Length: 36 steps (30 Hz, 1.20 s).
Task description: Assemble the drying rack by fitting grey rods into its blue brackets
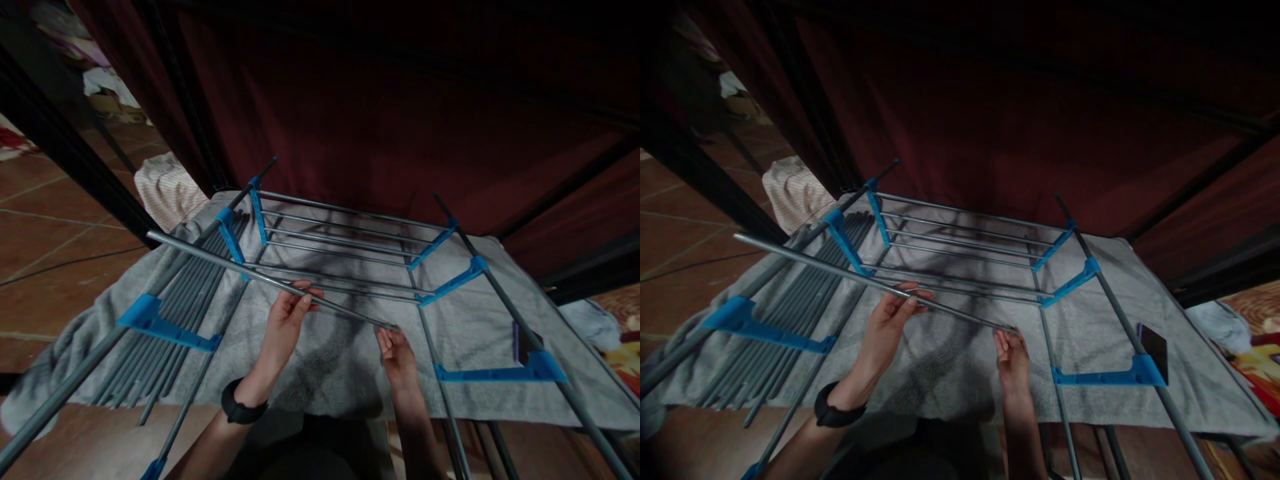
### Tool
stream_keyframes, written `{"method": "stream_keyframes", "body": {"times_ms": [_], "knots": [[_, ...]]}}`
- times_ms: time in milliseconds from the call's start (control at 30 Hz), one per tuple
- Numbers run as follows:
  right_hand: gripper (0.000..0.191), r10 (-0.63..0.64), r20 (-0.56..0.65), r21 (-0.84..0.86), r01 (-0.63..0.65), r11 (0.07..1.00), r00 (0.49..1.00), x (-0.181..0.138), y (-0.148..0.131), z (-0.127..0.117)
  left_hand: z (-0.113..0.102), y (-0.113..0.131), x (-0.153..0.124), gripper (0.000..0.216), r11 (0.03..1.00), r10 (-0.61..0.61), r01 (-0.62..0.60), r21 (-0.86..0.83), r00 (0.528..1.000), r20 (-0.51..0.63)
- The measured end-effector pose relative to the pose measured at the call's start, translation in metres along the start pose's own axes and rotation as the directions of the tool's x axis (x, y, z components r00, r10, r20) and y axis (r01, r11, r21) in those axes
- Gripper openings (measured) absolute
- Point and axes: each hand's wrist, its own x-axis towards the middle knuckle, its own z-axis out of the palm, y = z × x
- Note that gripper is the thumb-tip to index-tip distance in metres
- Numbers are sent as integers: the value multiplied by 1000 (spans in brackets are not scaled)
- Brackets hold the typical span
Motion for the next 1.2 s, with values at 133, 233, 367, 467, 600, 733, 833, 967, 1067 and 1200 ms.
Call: {"method": "stream_keyframes", "body": {"times_ms": [133, 233, 367, 467, 600, 733, 833, 967, 1067, 1200], "knots": [[25, 57, 24, -78, -55, 995, 998, -10, 10, 3, 1, -5, -1, 39, 1000, 4, -4, -3, 1000, 26], [27, 81, 64, -139, -71, 988, 995, -19, 13, 8, 0, -10, 0, 41, 1000, -2, 2, 1, 999, 34], [37, 120, 123, -175, -97, 980, 985, -32, 14, 16, 0, -16, -1, 42, 1000, -7, 7, 13, 999, 41], [35, 156, 145, -214, -123, 969, 977, -39, 17, 21, 0, -21, -1, 41, 1000, -16, 15, 22, 999, 52], [39, 193, 148, -281, -146, 949, 970, -45, 22, 24, -1, -25, -1, 40, 999, -20, 17, 42, 998, 63], [45, 225, 181, -394, -139, 909, 957, -52, 27, 29, 1, -29, -5, 38, 997, -26, 20, 79, 997, 75], [46, 255, 229, -451, -130, 883, 939, -58, 30, 34, 2, -34, -9, 36, 993, -29, 18, 120, 995, 94], [39, 279, 270, -494, -116, 862, 922, -66, 33, 40, 3, -42, -14, 34, 984, -28, 8, 179, 994, 108], [36, 276, 291, -497, -101, 862, 916, -69, 33, 42, 2, -45, -16, 32, 979, -19, -4, 205, 993, 113], [32, 293, 310, -516, -99, 851, 904, -68, 28, 43, 0, -39, -14, 34, 972, 3, -30, 233, 993, 118]]}}
